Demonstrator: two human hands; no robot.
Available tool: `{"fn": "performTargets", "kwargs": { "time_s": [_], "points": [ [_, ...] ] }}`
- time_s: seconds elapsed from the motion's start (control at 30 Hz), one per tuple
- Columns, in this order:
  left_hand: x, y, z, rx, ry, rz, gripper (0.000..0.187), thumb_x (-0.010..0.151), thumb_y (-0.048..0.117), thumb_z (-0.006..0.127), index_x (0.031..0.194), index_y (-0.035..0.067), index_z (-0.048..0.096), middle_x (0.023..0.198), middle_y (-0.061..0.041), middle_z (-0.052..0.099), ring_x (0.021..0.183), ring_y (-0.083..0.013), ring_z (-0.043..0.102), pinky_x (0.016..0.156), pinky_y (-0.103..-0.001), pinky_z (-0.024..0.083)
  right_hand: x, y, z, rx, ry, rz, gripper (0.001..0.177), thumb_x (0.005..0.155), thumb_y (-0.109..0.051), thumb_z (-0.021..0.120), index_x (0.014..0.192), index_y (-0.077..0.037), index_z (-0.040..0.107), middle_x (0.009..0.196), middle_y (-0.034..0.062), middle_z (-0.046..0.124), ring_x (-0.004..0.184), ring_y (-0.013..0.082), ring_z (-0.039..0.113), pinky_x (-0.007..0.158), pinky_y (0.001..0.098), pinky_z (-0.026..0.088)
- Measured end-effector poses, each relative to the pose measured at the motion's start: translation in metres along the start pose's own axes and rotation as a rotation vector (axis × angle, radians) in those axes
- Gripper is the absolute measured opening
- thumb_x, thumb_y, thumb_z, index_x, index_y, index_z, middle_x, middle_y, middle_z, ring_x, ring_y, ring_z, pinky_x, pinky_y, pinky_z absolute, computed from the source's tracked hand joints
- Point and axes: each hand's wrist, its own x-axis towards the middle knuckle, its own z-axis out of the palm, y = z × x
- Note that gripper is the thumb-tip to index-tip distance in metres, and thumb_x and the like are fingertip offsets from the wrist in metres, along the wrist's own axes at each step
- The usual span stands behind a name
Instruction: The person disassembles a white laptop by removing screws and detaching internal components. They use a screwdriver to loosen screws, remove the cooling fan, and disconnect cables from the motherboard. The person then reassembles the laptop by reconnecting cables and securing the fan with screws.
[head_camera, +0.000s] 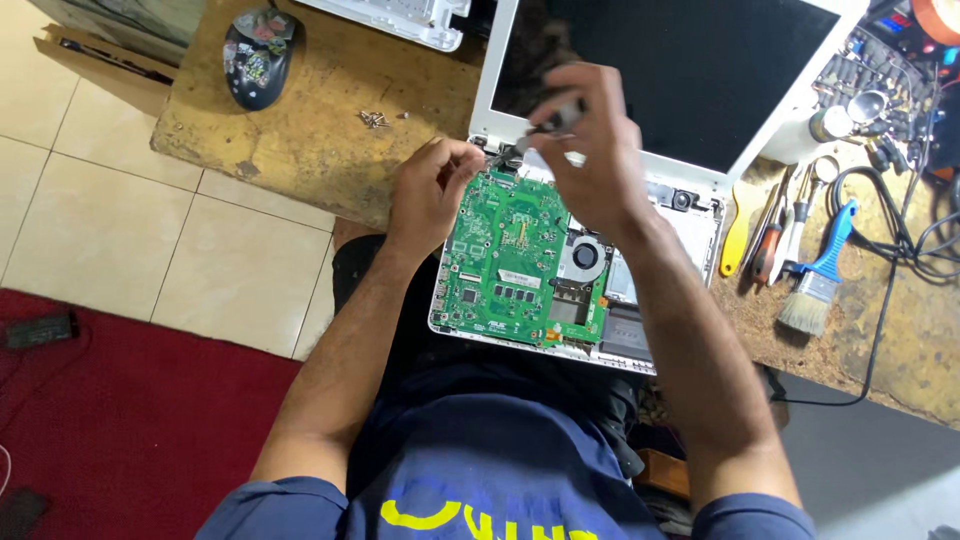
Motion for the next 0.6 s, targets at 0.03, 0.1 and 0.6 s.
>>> {"fn": "performTargets", "kwargs": {
  "time_s": [0.03,0.1,0.6],
  "points": [
    [0.001,-0.002,0.001,0.01,-0.003,0.028,0.024,0.111,0.032,0.067,0.105,0.011,0.075,0.096,-0.002,0.075,0.073,-0.0127,0.057,0.064,-0.029,0.045,-0.007,0.003,-0.002,0.07,0.109,-0.057,0.054,0.104,0.024,0.069,0.142,0.004,0.036,0.114,0.0281,0.065,0.104,0.0402,0.078,0.089,0.0514,0.076],
    [0.001,0.001,0.0,0.005,-0.006,0.046,0.023,0.11,0.032,0.068,0.105,0.011,0.077,0.099,-0.002,0.076,0.074,-0.0122,0.059,0.065,-0.029,0.046,-0.018,0.011,0.0,0.181,0.179,-0.037,0.052,0.104,0.02,0.069,0.138,0.0,0.035,0.113,0.0264,0.064,0.105,0.0375,0.074,0.093,0.0528,0.074],
    [0.001,-0.004,0.001,0.038,-0.073,0.044,0.031,0.109,0.042,0.065,0.106,0.014,0.078,0.103,-0.002,0.077,0.082,-0.0162,0.064,0.073,-0.032,0.049,-0.031,0.015,0.004,0.106,0.28,0.015,0.042,0.102,0.014,0.075,0.123,-0.003,0.042,0.109,0.0218,0.064,0.102,0.0328,0.078,0.084,0.0427,0.073]
  ]
}}
